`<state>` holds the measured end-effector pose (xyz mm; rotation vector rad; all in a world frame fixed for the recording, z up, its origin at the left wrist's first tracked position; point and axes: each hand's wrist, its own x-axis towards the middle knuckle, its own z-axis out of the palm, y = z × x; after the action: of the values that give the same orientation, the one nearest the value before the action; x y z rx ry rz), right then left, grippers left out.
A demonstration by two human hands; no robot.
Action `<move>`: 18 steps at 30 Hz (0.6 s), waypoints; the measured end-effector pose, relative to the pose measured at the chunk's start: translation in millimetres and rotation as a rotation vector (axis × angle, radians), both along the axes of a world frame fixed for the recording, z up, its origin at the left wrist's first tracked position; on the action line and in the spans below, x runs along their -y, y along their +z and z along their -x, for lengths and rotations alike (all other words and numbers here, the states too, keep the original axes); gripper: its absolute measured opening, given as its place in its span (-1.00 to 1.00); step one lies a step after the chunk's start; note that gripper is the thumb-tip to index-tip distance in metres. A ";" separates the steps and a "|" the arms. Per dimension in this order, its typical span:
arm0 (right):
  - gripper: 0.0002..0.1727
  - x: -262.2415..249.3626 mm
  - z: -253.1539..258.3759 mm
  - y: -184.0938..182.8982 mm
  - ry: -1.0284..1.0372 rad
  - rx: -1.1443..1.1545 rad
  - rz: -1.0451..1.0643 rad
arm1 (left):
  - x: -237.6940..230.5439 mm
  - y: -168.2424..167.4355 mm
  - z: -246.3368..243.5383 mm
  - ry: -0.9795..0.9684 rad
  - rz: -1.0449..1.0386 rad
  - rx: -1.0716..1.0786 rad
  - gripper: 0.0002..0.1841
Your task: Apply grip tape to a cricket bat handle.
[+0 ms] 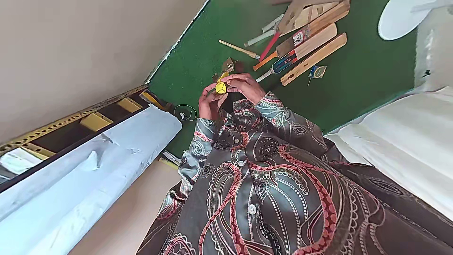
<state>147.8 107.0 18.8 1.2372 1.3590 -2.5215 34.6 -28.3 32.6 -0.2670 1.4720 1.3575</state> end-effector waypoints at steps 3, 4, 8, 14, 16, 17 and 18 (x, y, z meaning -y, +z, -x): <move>-0.67 -7.0 1.8 -8.0 0.136 0.064 -0.107 | -5.8 -9.8 -9.9 0.052 0.051 0.061 -0.62; -0.65 -7.7 0.1 -7.7 0.159 0.081 -0.129 | -6.7 -8.8 -13.1 0.045 0.071 0.043 -0.63; -0.63 -17.1 -9.2 0.7 0.266 0.021 -0.409 | -10.1 -3.3 -13.9 -0.142 0.091 -0.220 -0.65; -0.73 -22.9 -8.5 -3.3 0.685 -0.287 -1.106 | -11.3 -17.4 -14.8 -0.403 0.201 -0.638 -0.66; -0.78 -27.2 -1.6 -6.4 0.782 -0.323 -1.220 | -10.4 -23.5 -13.6 -0.299 0.143 -0.555 -0.67; -0.79 -30.6 3.2 -6.2 0.820 -0.324 -1.273 | -12.0 -23.7 -10.7 -0.245 0.127 -0.507 -0.66; -0.79 -32.5 6.6 -7.1 0.840 -0.335 -1.324 | -13.2 -22.3 -8.1 -0.196 0.124 -0.462 -0.65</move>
<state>141.2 139.6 11.7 -0.0094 2.9118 -1.1199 42.6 -15.1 10.3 0.1227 1.9133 1.2177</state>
